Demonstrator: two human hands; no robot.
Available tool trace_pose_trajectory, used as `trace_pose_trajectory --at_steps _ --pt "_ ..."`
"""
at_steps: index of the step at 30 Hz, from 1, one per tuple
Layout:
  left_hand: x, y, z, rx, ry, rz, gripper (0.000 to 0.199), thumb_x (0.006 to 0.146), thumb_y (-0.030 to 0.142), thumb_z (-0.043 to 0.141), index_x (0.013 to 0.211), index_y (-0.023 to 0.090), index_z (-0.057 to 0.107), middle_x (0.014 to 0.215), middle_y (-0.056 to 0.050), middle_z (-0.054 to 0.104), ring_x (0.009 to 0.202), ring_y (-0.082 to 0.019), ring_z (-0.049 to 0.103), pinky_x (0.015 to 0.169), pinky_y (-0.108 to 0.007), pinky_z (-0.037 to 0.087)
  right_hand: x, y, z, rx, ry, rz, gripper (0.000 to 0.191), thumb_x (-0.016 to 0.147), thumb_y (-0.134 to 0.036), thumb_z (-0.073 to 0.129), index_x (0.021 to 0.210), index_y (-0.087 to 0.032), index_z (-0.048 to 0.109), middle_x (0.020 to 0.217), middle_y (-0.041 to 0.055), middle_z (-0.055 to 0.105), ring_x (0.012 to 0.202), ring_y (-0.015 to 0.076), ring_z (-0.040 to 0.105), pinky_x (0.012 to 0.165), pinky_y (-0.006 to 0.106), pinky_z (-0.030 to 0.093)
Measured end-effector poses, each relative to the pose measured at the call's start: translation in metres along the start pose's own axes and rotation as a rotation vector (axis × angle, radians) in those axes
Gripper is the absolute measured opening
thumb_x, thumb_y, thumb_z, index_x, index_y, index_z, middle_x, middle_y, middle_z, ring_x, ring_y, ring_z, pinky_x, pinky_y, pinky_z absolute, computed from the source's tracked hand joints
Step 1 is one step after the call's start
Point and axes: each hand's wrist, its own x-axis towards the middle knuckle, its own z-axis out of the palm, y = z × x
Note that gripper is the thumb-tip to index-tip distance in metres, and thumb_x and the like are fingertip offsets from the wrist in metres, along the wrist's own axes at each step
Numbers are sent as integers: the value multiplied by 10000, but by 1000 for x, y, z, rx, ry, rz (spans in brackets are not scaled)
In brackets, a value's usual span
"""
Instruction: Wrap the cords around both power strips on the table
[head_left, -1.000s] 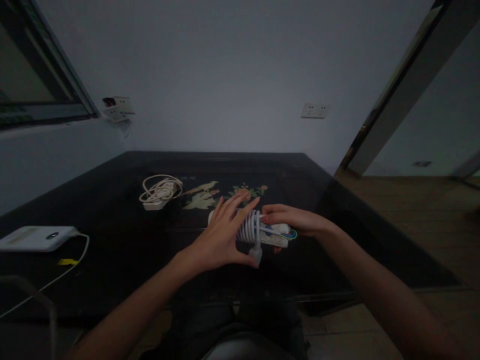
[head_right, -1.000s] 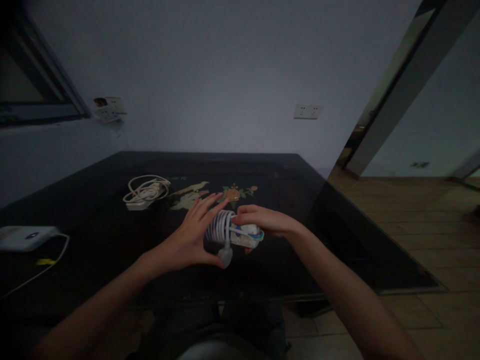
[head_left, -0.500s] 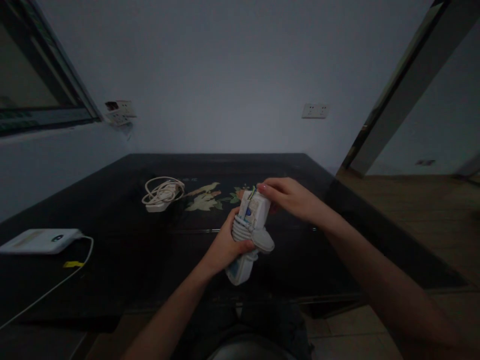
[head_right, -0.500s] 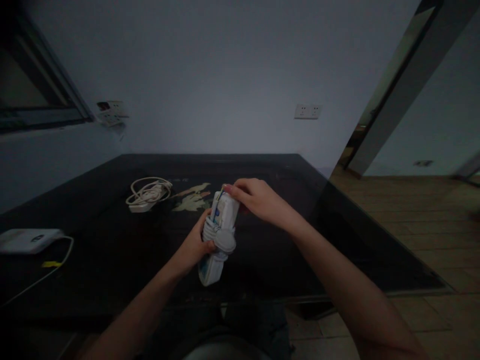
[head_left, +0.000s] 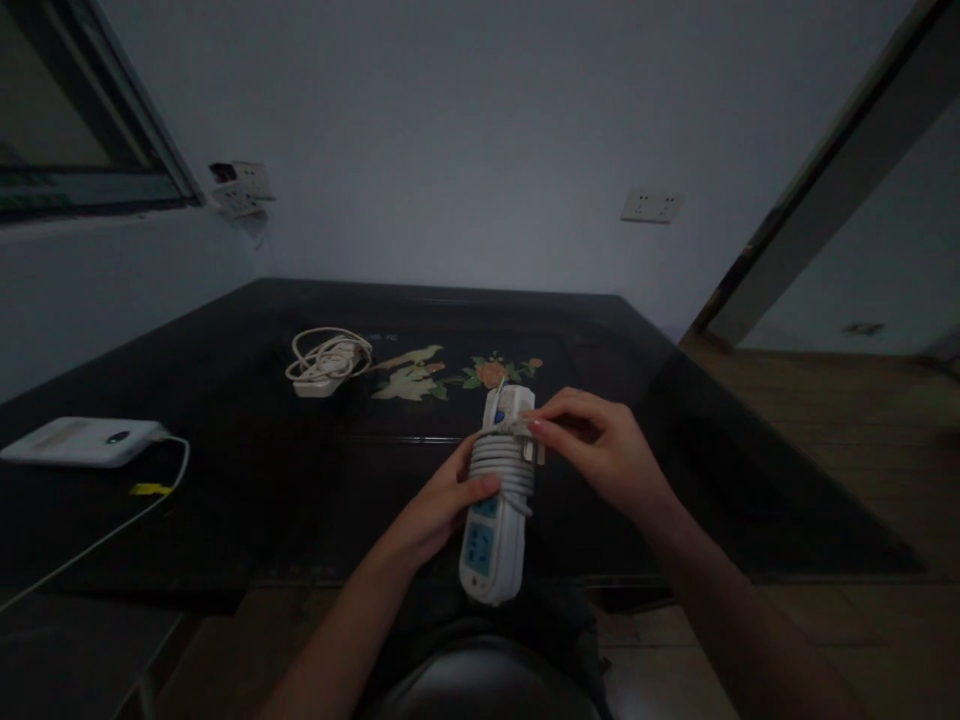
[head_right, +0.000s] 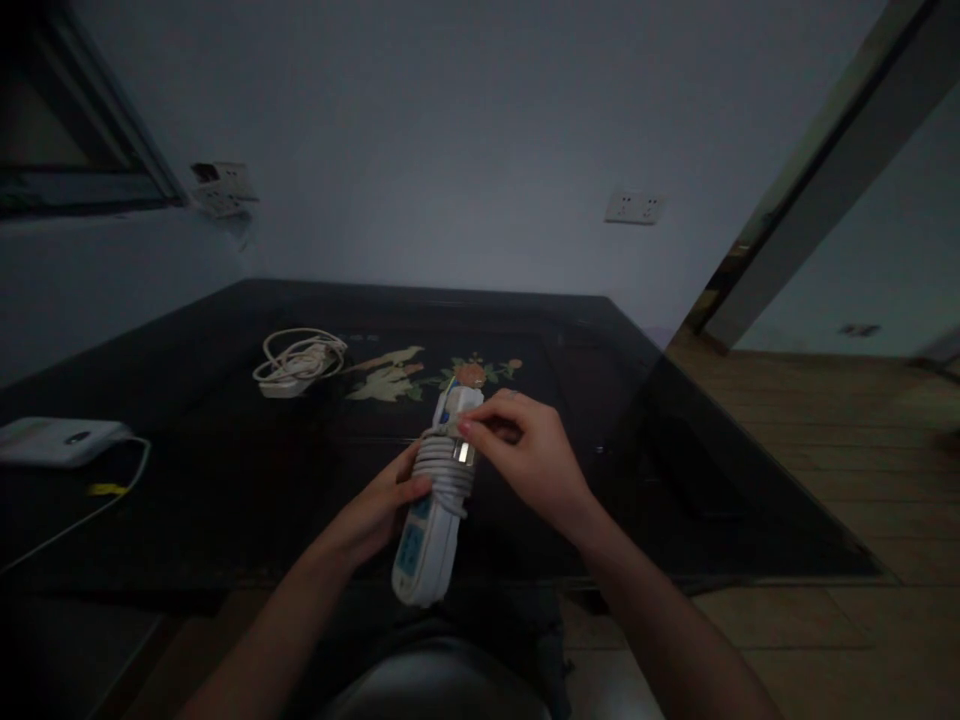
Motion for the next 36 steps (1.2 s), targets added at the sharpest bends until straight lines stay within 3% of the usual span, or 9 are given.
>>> trace_pose_trajectory --at_steps 4,9,12,15,21,28,32,36 --pt "-13 -23 5 -204 136 -7 634 683 372 777 1227 171 520 932 -69 687 711 -170 662 643 -254 518 6 14 -2 230 -5 174 146 738 -310 698 724 -165 694 648 5 660 554 119 585 528 241 475" --pt "-21 -42 14 -360 139 -119 726 736 501 688 1324 177 412 824 -81 708 673 -241 694 583 -331 557 7 26 1 270 3 199 145 711 -316 721 749 -176 724 719 29 707 626 138 617 578 256 495" --pt "-22 -40 16 -400 176 -191 719 766 482 664 1338 142 393 784 -86 711 574 -215 675 490 -282 529 2 29 2 265 26 152 113 708 -298 728 760 -197 731 777 31 715 726 159 649 647 272 513" --pt "-24 -36 17 -429 197 -223 657 827 462 596 1351 132 375 747 -84 711 486 -189 644 453 -261 505 -4 29 5 228 62 99 71 736 -267 707 768 -208 731 759 18 692 711 145 637 628 258 507" --pt "-27 -31 26 -430 225 -284 524 958 427 323 1342 73 370 663 -116 700 444 -174 625 427 -226 471 -13 23 14 124 183 8 74 785 -201 650 790 -211 723 764 13 666 724 139 621 620 246 492" --pt "-28 -27 29 -426 275 -336 518 960 436 308 1299 61 423 653 -122 702 443 -174 627 426 -222 476 -18 25 17 59 250 -38 97 809 -189 631 823 -224 720 772 8 666 749 147 612 627 256 476" --pt "-24 -21 23 -443 219 -433 516 959 435 309 1174 15 517 653 -140 694 451 -178 632 440 -235 499 -17 27 15 17 227 -66 102 803 -176 637 830 -222 723 793 14 683 755 151 621 642 267 481" --pt "-23 -18 19 -661 133 -529 560 950 482 307 1170 12 519 793 -148 693 598 -189 676 478 -240 535 -15 27 14 -74 202 -77 113 810 -186 625 838 -218 729 796 22 693 757 163 628 672 290 484"
